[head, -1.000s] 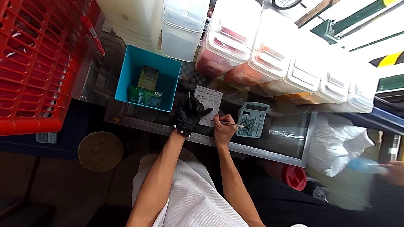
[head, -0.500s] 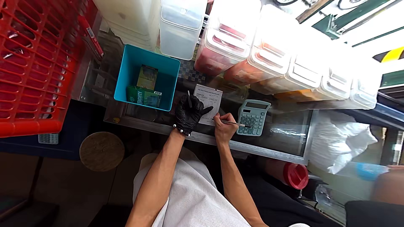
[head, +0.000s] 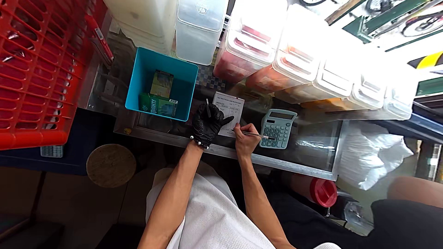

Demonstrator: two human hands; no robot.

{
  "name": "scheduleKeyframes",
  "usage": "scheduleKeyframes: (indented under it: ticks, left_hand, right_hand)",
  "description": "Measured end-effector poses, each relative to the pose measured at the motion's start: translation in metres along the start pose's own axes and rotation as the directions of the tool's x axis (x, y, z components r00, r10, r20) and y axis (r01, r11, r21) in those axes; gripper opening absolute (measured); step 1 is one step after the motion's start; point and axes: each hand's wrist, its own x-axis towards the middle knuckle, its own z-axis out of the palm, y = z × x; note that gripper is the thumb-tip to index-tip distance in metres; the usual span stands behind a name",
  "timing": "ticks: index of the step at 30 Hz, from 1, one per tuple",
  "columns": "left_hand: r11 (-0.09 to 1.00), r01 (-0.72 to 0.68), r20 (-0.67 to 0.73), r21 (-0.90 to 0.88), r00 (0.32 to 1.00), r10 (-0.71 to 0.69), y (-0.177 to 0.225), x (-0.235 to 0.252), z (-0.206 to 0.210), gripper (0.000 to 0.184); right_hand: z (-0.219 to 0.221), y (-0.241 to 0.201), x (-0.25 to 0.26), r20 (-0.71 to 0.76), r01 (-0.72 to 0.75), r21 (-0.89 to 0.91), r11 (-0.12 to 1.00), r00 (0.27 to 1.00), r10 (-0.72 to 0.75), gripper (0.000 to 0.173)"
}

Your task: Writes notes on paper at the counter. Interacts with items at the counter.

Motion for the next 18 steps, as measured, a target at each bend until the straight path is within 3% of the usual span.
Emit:
scheduleKeyframes:
  ticks: [18]
  left_hand:
    - [1.0,0.011,-0.006,-0.001,1.0,-0.011,0.0006,0.0001,-0.0025,0.036]
  right_hand:
    - [0.0004,-0.0026,0.0001,-0.02,0.012,-0.091,0.996,1.0,-0.014,0.03]
